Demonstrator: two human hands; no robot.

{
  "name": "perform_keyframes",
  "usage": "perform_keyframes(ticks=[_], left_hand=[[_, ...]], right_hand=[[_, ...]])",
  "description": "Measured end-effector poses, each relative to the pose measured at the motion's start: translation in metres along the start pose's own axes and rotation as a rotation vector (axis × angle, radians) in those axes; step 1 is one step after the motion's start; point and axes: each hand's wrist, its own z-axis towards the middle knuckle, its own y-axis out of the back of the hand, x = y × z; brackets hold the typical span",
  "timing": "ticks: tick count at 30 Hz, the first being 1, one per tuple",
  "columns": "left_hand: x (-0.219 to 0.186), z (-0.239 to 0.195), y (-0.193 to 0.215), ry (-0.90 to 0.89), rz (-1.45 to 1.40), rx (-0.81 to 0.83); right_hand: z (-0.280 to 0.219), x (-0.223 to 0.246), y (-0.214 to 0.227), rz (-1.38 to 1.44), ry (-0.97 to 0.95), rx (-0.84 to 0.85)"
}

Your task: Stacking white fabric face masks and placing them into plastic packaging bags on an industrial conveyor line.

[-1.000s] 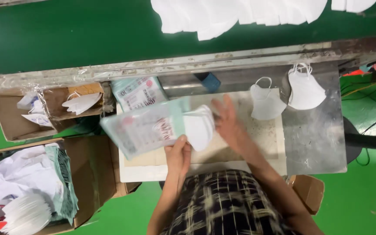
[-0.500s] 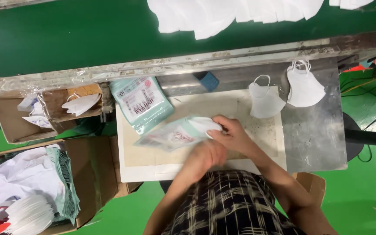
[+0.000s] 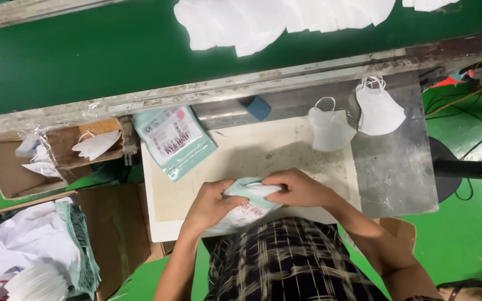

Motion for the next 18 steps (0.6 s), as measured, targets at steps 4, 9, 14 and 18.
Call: perform_keyframes(ticks=[4, 9, 14, 18], left_hand=[[-0.007, -0.001, 0.000, -0.038, -0.010, -0.017], [-0.033, -0.013, -0.003, -0.132, 0.177, -0.065], [-0.025, -0.023, 0.006, -0.184, -0.035, -0.338], [-0.008, -0.020, -0.002, -0.214, -0.101, -0.412]], right_hand=[[0.000, -0.016, -0.001, 0.444, -0.106, 0.140], [0.003, -0.028, -0.031, -0.267, 0.211, 0.083], [0.001, 0.009, 0.005, 0.242, -0.019, -0.115], [-0.003, 0.032, 0.011, -0.139, -0.057, -0.411]])
